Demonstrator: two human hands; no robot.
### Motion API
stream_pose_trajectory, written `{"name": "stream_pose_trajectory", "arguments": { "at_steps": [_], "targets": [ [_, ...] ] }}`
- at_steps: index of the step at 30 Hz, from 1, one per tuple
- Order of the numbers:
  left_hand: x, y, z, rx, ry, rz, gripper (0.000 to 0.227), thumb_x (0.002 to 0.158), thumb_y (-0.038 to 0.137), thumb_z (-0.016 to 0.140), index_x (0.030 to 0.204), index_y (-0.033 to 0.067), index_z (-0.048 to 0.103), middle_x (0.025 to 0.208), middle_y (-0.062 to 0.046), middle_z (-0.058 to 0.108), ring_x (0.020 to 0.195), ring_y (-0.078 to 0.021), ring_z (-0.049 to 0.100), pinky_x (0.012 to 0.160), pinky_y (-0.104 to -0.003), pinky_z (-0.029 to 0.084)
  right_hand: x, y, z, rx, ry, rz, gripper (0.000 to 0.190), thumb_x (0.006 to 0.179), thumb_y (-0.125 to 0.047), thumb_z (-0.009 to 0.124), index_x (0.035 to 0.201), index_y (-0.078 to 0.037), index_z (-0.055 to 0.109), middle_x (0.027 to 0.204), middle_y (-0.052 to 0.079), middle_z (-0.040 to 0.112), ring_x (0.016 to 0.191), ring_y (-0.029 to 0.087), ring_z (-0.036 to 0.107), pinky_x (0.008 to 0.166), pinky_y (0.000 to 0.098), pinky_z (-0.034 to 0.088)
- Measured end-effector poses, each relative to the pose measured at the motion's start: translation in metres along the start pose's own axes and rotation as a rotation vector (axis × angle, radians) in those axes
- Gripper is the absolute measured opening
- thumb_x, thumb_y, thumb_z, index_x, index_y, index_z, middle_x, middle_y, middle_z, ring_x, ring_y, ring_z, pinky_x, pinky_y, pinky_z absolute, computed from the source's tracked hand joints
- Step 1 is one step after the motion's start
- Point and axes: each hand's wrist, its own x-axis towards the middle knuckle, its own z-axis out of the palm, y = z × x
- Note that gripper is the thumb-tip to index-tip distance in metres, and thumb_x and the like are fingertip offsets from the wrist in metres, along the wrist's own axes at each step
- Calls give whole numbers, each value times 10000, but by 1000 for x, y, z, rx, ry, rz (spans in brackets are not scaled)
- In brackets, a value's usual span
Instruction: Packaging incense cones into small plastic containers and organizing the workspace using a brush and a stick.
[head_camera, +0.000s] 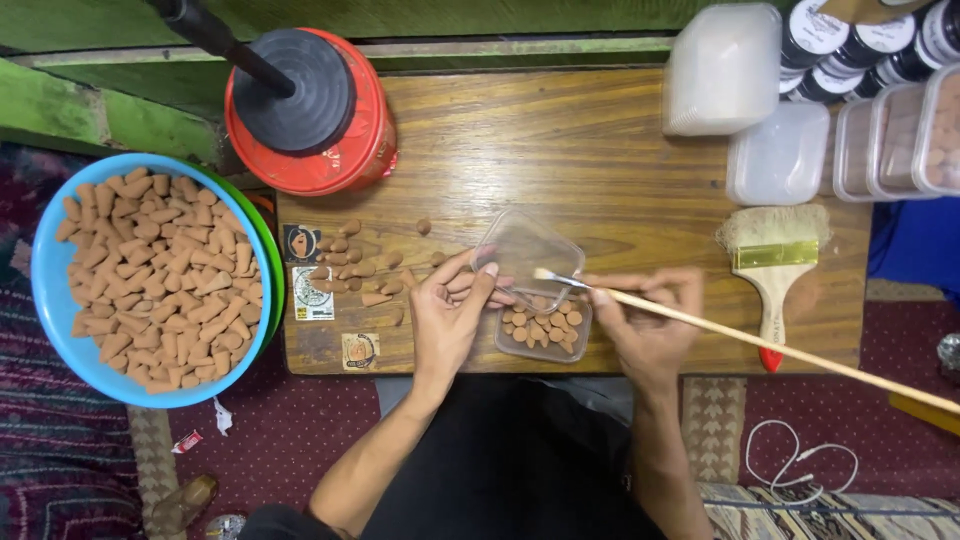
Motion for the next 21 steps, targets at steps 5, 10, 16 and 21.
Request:
{"name": "stream_pose_trajectory", "arguments": {
  "at_steps": [5, 10, 16, 21],
  "targets": [
    [-1, 3, 4, 1, 24, 4, 322, 961, 46, 641, 1261, -68, 649, 879, -267, 775, 685, -231, 772, 638, -324, 663, 3, 6, -5, -29, 60, 21, 452, 938, 63, 727, 1063, -55, 310, 965, 251, 734, 905, 274, 753, 809, 326, 601],
    [-2, 0, 3, -15, 33, 0, 316, 961, 43, 646, 1257, -67, 648, 883, -263, 775, 690, -230, 769, 640, -323, 661, 0, 3, 2, -31, 45, -6, 429, 911, 88, 742, 1055, -31, 356, 960, 267, 743, 888, 283, 767, 781, 322, 618],
    [-2, 4, 2, -22, 31, -10, 301, 961, 45, 648, 1245, -56, 658, 893, -259, 778, 708, -233, 773, 653, -327, 664, 1, 7, 6, -2, 49, 1, 424, 921, 87, 725, 1066, -35, 346, 954, 273, 741, 856, 268, 762, 745, 310, 626],
    [-7, 2, 1, -16, 18, -28, 319, 963, 61, 654, 1252, -73, 654, 903, -271, 775, 735, -259, 779, 674, -337, 666, -9, -17, 33, -34, 8, 28, 453, 861, 78, 786, 1055, -35, 392, 903, 255, 760, 821, 237, 779, 724, 297, 633]
  ]
}}
